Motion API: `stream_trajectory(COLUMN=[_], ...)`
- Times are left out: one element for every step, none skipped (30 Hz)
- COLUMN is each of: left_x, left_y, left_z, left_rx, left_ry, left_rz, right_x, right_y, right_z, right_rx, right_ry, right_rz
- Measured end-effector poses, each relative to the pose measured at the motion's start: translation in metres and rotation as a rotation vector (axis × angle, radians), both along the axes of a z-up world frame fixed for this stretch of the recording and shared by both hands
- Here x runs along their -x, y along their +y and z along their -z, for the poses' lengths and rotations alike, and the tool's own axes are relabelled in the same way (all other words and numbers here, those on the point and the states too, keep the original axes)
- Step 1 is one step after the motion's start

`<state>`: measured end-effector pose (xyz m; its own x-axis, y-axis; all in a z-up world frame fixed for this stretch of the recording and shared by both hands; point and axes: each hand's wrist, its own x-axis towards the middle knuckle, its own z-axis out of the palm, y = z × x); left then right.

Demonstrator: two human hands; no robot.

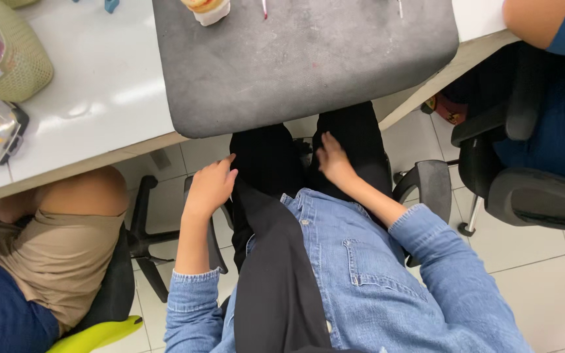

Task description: The person applies red material to a dental cast using a brush, then uses a rotary tool to grind a denture segment. They repeatedly test the fit of the segment against the cast and continue applying material to the cast.

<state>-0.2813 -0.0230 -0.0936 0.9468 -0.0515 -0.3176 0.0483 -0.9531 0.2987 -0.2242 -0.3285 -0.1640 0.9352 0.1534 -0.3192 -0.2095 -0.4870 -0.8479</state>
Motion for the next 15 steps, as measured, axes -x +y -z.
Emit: stream_trajectory(left_x=[0.0,-0.001,0.002,0.002,0.001,0.002,0.0,0.0,0.004,0.007,0.007,0.005,0.006,0.006,0.006], left_y=[0.007,0.016,0.022,0.029,0.039,0.045,0.047,0.045,0.042,0.039,0.036,0.036,0.036,0.037,0.038], left_z=[0.002,0.006,0.014,0.025,0.035,0.046,0.058,0.07,0.081,0.091,0.098,0.102,0.104,0.105,0.105], left_rx=[-0.133,-0.267,-0.394,-0.381,-0.375,-0.369,-0.314,-0.259,-0.206,-0.222,-0.239,-0.256,-0.228,-0.199,-0.169], left_ry=[-0.027,-0.057,-0.079,0.018,0.113,0.208,0.119,0.03,-0.055,-0.124,-0.198,-0.273,-0.308,-0.342,-0.377], left_rz=[-0.045,-0.09,-0.149,-0.221,-0.29,-0.359,-0.387,-0.414,-0.439,-0.461,-0.48,-0.5,-0.491,-0.482,-0.475], right_x=[-0.012,-0.017,-0.018,-0.015,-0.008,0.0,0.008,0.019,0.031,0.039,0.043,0.047,0.049,0.048,0.047], right_y=[-0.002,-0.002,-0.005,-0.007,0.0,0.007,0.013,0.02,0.031,0.039,0.045,0.055,0.067,0.081,0.091], right_z=[0.005,0.007,0.003,-0.004,-0.011,-0.019,-0.029,-0.038,-0.044,-0.047,-0.049,-0.047,-0.042,-0.034,-0.025], right_rx=[0.136,0.286,0.441,0.596,0.74,0.885,0.461,0.014,-0.138,-0.289,-0.623,-0.961,-0.877,-0.79,-0.697], right_ry=[-0.144,-0.092,-0.032,0.03,0.093,0.156,0.399,0.616,0.499,0.379,0.469,0.56,0.617,0.672,0.728], right_rz=[0.031,-0.09,-0.227,-0.365,-0.499,-0.633,-0.781,-0.9,-0.922,-0.937,-0.999,-1.049,-1.14,-1.23,-1.318])
